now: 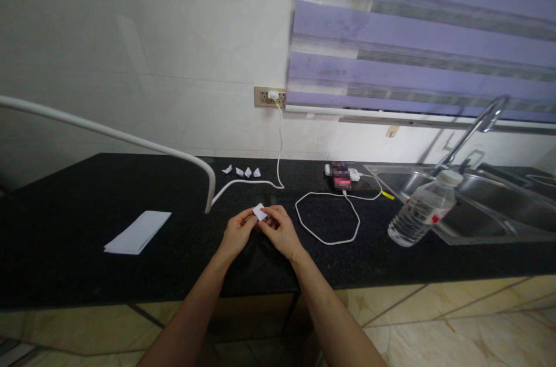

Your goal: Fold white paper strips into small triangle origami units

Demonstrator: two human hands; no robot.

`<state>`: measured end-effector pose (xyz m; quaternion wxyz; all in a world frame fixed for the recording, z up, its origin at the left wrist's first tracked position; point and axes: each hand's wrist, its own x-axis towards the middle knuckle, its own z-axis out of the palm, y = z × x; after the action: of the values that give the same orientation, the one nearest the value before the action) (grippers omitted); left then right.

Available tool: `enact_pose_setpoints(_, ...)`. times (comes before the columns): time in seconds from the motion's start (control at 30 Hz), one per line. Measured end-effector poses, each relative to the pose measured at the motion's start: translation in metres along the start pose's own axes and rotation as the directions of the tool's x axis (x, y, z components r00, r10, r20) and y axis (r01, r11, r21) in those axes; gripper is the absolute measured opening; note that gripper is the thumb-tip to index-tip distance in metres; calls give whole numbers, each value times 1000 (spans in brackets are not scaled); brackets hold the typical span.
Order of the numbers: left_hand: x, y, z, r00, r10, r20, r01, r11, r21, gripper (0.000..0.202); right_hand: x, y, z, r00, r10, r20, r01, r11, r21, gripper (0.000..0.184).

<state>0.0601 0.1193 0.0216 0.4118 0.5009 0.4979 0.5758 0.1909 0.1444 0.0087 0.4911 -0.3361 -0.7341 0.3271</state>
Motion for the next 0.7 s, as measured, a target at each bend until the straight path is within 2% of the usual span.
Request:
enact_pose_setpoints(0.33,0,-2,-1,1000,14,22,-14,1000,27,33,1,2,-1,1000,-5,-9,5,1000,-23,25)
enact_pose_setpoints(0.7,0,-3,-2,1000,28,6,-28,991,135,24,0,0,-2,993,-47,-108,35,993,-109,20)
